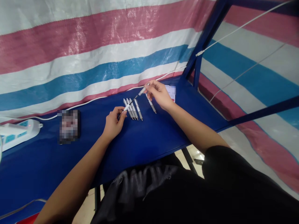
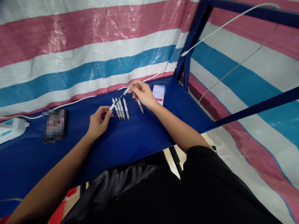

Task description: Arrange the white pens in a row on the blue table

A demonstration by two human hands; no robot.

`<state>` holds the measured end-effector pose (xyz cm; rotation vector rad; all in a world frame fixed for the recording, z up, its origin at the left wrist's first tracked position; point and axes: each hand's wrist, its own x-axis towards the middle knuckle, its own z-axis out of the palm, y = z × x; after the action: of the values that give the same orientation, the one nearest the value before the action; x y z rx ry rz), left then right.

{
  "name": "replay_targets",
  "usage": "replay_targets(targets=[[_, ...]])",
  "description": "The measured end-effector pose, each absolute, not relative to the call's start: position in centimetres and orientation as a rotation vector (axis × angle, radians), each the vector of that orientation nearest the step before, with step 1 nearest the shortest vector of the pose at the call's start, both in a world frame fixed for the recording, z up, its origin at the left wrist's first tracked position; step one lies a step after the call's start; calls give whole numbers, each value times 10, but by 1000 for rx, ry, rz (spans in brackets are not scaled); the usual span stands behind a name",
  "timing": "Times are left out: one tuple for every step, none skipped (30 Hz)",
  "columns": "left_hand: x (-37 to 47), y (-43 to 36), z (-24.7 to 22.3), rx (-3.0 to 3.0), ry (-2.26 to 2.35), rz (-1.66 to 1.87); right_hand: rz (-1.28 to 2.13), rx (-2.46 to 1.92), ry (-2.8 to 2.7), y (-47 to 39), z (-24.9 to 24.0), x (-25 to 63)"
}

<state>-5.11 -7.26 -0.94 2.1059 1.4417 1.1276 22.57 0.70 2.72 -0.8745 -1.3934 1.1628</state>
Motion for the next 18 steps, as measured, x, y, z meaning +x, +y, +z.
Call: replay_targets(targets=[[-51,-73,-9,2099,1445,1131,1155,-858,-1387,8,26,226],[-51,-73,-9,2094,1447,1131,1147,-842,-1381,8,26,226],[-51,-73,-9,2090,1447,1127,1142,-828,-1376,9,25,226],[-51,-73,-9,2088,1445,1121,1138,-818,-1369,9,25,226],[-51,-73,-9,2087,1442,1115,1136,-813,-1364,9,24,226],[-51,-73,-9,2087,1439,1111,1136,-812,-1362,9,24,226],[-51,-73,-9,2088,1438,1110,1137,-813,-1363,8,24,225],[-51,-73,-9,2091,1438,1111,1139,-816,-1368,8,24,225],[-51,-73,-9,2096,1437,1115,1142,-820,-1378,7,24,224],[-51,-73,-9,2103,1439,1121,1145,-825,-1389,6,24,224],[-51,-73,-9,2111,1442,1127,1147,-831,-1401,5,24,223],[-51,-73,-9,2119,1446,1132,1148,-837,-1410,4,25,222],[-51,-73,-9,2126,1451,1132,1148,-846,-1416,3,25,222],[-51,-73,-9,2131,1456,1131,1146,-856,-1419,3,25,222],[-51,-73,-9,2132,1460,1129,1143,-866,-1418,2,26,221],[-50,-73,-9,2132,1461,1125,1140,-877,-1418,2,26,221],[-50,-73,-9,2131,1459,1123,1137,-889,-1417,2,26,222],[-50,-73,-8,2129,1457,1123,1134,-903,-1415,2,27,222]])
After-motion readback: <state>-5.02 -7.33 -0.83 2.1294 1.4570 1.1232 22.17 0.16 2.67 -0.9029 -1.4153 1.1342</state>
